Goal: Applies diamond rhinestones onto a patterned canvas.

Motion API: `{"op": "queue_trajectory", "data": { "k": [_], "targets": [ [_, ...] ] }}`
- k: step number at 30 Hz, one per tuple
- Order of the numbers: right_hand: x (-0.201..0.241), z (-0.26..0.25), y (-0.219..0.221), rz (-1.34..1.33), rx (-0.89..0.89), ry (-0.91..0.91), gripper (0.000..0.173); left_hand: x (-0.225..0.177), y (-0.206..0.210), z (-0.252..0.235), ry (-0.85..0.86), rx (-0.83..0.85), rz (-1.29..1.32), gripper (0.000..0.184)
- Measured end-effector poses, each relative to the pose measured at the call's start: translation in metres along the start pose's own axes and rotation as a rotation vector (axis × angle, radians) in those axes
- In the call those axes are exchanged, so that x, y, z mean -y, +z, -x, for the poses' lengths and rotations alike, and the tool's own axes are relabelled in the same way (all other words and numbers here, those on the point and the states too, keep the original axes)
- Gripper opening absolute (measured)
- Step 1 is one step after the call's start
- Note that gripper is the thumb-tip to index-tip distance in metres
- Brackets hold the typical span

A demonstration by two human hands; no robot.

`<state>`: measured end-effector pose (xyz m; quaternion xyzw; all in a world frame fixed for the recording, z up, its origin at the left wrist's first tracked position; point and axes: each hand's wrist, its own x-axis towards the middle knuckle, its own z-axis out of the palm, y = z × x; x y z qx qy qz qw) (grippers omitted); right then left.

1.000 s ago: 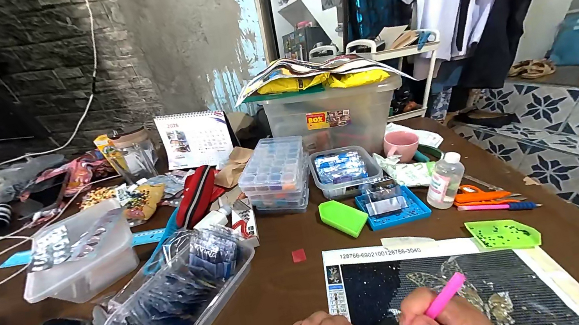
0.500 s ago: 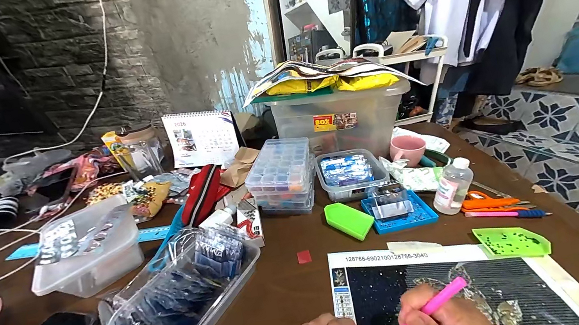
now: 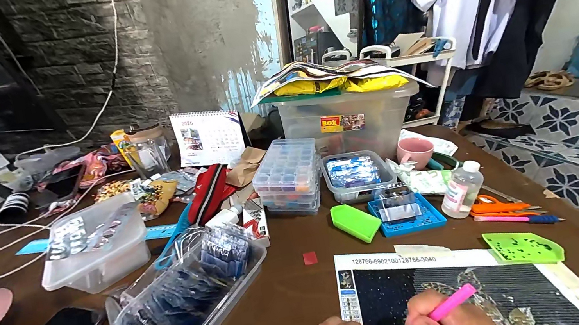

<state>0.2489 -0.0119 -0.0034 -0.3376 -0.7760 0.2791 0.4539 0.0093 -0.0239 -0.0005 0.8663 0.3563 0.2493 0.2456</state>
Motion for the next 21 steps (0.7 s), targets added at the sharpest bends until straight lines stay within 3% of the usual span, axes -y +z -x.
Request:
{"op": "queue_trajectory", "data": {
  "k": [16, 21],
  "targets": [
    [-0.0003, -0.0019, 0.0003, 0.013, 0.022, 0.013, 0.032, -0.0006, 0.0002, -0.0011, -0.002, -0.005, -0.015, 0.051],
    [-0.0002, -0.0029, 0.0014, 0.065, 0.031, -0.079, 0.035, -0.0003, -0.0001, -0.0013, -0.002, -0.001, -0.016, 0.052]
  ]
}}
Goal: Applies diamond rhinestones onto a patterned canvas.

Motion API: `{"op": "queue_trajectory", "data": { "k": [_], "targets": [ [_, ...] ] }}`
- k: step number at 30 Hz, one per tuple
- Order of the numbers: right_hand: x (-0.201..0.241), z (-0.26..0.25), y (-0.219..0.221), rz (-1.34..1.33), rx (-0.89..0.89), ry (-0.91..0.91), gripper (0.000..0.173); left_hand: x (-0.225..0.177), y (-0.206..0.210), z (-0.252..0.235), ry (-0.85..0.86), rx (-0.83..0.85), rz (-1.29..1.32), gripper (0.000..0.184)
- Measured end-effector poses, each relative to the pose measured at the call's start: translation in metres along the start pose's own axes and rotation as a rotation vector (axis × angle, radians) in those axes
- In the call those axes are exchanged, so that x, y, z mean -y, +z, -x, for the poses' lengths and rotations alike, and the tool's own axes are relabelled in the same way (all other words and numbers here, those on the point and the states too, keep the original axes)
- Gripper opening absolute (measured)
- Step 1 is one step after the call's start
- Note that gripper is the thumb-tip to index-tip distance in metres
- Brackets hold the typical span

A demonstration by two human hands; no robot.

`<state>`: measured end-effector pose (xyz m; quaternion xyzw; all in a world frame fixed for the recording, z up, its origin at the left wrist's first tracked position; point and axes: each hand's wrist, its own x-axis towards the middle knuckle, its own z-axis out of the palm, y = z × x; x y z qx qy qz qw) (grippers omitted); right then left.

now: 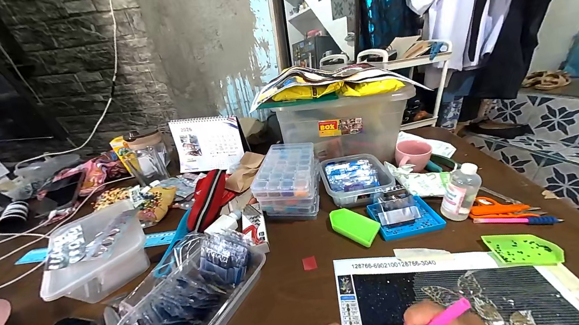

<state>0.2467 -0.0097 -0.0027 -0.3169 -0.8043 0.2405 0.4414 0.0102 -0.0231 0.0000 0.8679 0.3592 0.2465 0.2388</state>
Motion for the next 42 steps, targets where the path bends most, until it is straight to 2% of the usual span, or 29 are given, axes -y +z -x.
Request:
{"op": "queue_trajectory", "data": {
  "k": [16, 20, 23, 29, 42],
  "targets": [
    [0.0008, 0.0019, -0.0012, -0.046, -0.019, -0.005, 0.034, -0.0006, -0.0005, 0.0012, -0.004, 0.003, 0.005, 0.050],
    [0.0013, 0.0062, -0.0046, -0.151, -0.066, -0.039, 0.035, -0.0013, -0.0011, 0.0016, 0.003, 0.006, 0.001, 0.048],
    [0.0022, 0.0078, -0.0071, -0.244, -0.016, -0.050, 0.029, -0.0006, -0.0007, 0.0019, 0.005, 0.003, 0.003, 0.048],
    [0.0054, 0.0075, -0.0062, -0.188, 0.020, -0.100, 0.017, -0.0002, -0.0009, 0.0015, 0.011, 0.004, -0.002, 0.048],
    [0.0072, 0.0053, -0.0051, -0.127, 0.063, -0.153, 0.018, 0.0004, -0.0004, 0.0022, 0.014, -0.007, 0.008, 0.048]
  ]
}}
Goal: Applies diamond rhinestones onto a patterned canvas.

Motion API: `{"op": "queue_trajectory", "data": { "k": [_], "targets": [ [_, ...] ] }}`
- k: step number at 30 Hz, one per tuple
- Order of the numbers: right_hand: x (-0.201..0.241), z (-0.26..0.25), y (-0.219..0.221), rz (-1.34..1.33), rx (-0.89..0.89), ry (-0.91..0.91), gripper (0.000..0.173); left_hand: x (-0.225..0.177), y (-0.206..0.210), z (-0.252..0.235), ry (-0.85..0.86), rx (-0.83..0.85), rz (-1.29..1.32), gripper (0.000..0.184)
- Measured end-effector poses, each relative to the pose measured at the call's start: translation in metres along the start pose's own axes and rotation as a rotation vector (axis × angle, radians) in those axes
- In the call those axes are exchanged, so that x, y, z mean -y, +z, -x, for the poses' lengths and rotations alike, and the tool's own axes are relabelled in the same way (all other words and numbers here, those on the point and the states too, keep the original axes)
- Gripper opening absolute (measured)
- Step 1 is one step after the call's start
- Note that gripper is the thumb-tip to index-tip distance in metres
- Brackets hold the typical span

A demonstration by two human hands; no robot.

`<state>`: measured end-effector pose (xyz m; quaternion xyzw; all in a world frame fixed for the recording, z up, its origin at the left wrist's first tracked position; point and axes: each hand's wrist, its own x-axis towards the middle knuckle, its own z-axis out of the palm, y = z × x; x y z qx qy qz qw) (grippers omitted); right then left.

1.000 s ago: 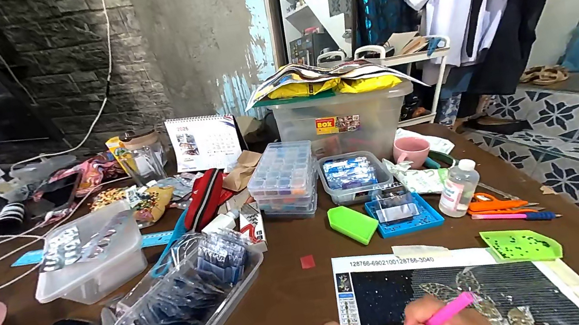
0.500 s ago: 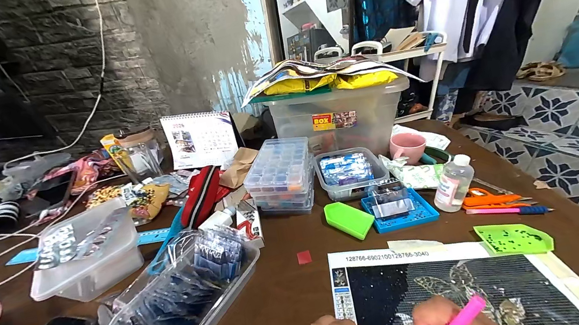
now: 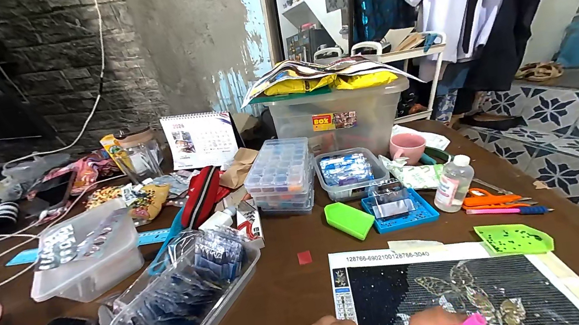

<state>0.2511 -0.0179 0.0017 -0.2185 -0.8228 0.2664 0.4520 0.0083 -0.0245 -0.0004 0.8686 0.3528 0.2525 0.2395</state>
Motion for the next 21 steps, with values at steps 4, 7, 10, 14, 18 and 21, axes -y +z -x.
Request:
{"op": "queue_trajectory", "data": {
  "k": [4, 7, 10, 14, 18, 21],
  "targets": [
    [-0.0007, -0.0009, 0.0000, -0.003, 0.010, -0.003, 0.019, -0.0003, -0.0003, -0.0003, -0.002, -0.002, 0.002, 0.047],
    [-0.0004, -0.0004, 0.0000, -0.010, 0.014, -0.001, 0.019, -0.0008, 0.0001, -0.0001, -0.004, 0.003, -0.003, 0.047],
    [0.0001, -0.0005, 0.0003, 0.007, 0.015, -0.006, 0.019, -0.0012, -0.0001, 0.0003, -0.007, 0.004, -0.006, 0.047],
    [-0.0004, -0.0004, 0.0002, 0.007, 0.018, -0.013, 0.018, -0.0016, -0.0002, 0.0001, -0.003, 0.000, -0.012, 0.047],
    [-0.0008, 0.0007, -0.0008, -0.038, -0.001, 0.042, 0.019, -0.0012, 0.0001, -0.0001, -0.005, 0.000, -0.008, 0.047],
    [-0.0032, 0.0023, -0.0010, -0.073, -0.038, 0.082, 0.018, -0.0012, -0.0001, -0.0004, -0.008, 0.004, -0.008, 0.048]
  ]
}}
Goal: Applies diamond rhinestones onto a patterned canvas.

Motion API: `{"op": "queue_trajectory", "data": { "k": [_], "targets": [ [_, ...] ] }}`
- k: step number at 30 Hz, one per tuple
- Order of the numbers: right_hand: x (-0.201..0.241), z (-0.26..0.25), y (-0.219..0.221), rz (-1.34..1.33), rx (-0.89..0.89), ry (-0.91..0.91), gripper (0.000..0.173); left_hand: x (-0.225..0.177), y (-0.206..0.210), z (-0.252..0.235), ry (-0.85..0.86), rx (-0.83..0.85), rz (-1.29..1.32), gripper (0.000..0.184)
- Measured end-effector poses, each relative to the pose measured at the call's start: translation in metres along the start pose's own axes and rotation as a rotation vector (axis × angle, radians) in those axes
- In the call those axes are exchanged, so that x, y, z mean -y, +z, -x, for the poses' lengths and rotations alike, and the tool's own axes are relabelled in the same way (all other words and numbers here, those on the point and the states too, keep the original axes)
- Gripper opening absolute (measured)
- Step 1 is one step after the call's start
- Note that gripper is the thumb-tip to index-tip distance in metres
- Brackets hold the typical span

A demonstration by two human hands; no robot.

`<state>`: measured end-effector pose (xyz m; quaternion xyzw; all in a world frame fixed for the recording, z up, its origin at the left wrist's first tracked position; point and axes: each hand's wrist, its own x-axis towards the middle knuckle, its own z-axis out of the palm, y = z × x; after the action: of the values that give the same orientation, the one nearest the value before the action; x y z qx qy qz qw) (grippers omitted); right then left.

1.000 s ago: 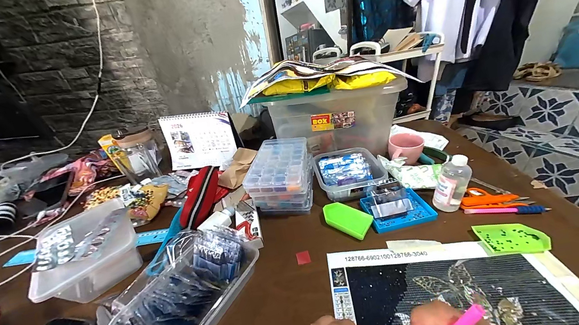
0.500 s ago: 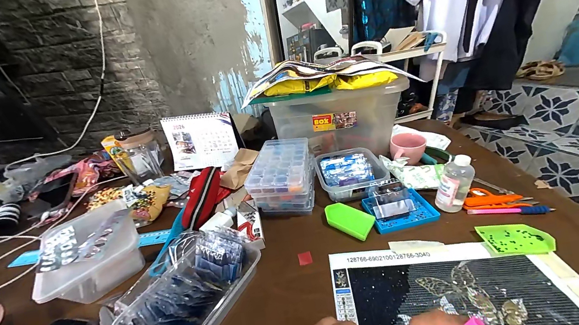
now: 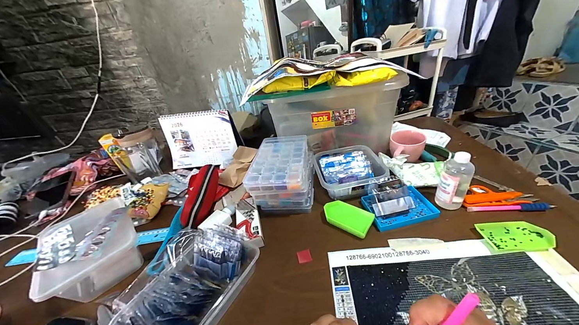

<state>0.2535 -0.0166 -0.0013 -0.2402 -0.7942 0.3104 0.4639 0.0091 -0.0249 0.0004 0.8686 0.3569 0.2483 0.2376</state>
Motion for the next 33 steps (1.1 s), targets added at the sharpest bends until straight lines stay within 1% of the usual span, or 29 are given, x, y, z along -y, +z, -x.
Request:
{"op": "queue_trajectory", "data": {
  "k": [7, 16, 33],
  "targets": [
    [-0.0027, 0.0008, 0.0009, -0.033, -0.123, 0.079, 0.015, 0.0001, -0.0014, -0.0004, -0.003, 0.005, 0.022, 0.048],
    [0.0003, -0.0017, 0.0053, 0.133, -0.127, 0.091, 0.019, 0.0024, -0.0003, 0.0000, 0.011, 0.010, 0.034, 0.049],
    [0.0012, -0.0032, 0.0067, 0.197, -0.092, 0.105, 0.019, 0.0016, 0.0005, 0.0000, 0.003, 0.006, 0.026, 0.050]
  ]
}}
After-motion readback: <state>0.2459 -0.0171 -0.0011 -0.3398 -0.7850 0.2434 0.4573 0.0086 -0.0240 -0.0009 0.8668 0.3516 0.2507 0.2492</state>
